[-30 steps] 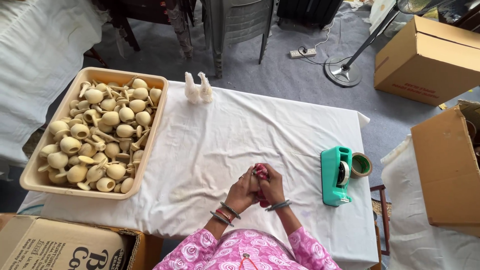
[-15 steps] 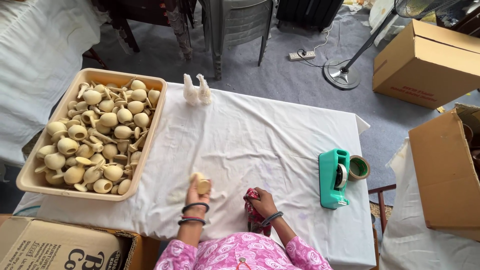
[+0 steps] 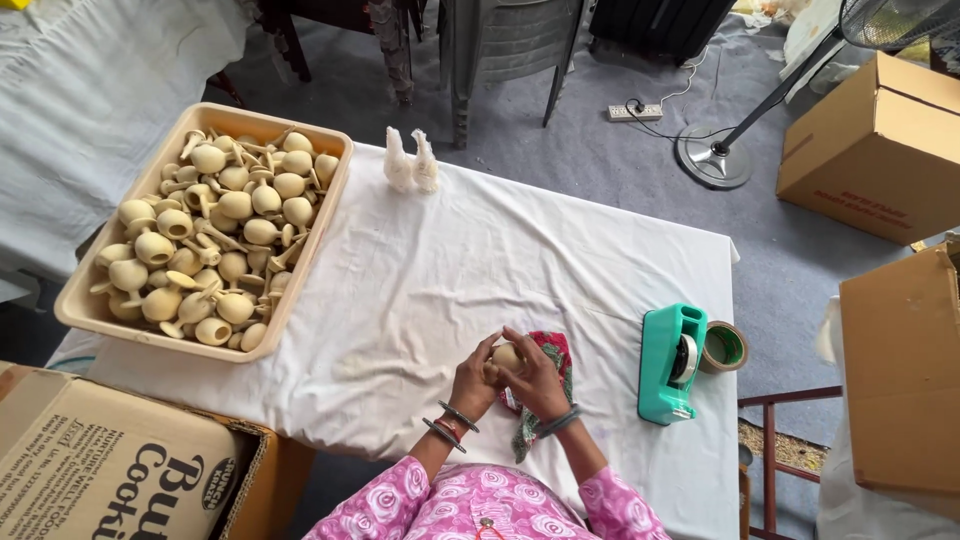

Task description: The person cleans small ceramic objects with a cloth, then wraps them individually in bubble wrap and secures them with tape. The wrapped items are placed on the table.

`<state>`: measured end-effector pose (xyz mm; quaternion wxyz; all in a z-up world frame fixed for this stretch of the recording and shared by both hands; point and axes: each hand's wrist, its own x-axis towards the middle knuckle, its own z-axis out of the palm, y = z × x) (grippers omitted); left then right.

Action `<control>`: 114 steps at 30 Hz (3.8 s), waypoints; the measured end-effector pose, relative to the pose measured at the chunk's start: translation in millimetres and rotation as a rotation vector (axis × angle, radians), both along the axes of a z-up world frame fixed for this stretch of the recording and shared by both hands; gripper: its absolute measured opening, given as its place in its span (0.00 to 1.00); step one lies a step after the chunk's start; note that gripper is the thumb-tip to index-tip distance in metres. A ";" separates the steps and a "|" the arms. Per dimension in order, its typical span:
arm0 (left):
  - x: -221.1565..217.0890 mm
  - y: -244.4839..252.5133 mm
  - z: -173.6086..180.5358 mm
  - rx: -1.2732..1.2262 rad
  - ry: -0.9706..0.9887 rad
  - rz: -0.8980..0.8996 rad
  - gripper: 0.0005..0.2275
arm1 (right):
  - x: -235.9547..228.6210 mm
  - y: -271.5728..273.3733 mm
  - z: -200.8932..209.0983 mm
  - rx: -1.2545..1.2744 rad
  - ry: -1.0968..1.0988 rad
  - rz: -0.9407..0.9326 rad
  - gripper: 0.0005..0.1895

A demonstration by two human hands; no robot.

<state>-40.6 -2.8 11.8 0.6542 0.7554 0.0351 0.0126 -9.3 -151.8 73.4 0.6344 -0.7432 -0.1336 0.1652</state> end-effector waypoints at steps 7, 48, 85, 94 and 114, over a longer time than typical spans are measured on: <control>-18.0 18.9 -17.1 0.331 -0.359 0.160 0.40 | 43.8 -18.4 -18.2 -0.265 -0.330 -0.215 0.27; 123.7 504.4 -53.7 0.911 0.393 0.898 0.19 | -12.3 -73.6 -181.3 -1.331 -0.204 -0.422 0.55; 35.1 -8.5 22.1 -0.266 0.281 0.191 0.09 | -13.1 -25.0 -18.7 -0.407 -0.670 -0.576 0.18; 16.1 -17.7 88.9 0.204 -0.259 -0.159 0.05 | 40.7 -49.2 -50.3 0.305 0.470 -0.367 0.16; 63.7 -2.1 93.4 0.025 -0.111 -0.179 0.12 | 58.2 -35.1 -3.6 0.624 0.389 -0.370 0.16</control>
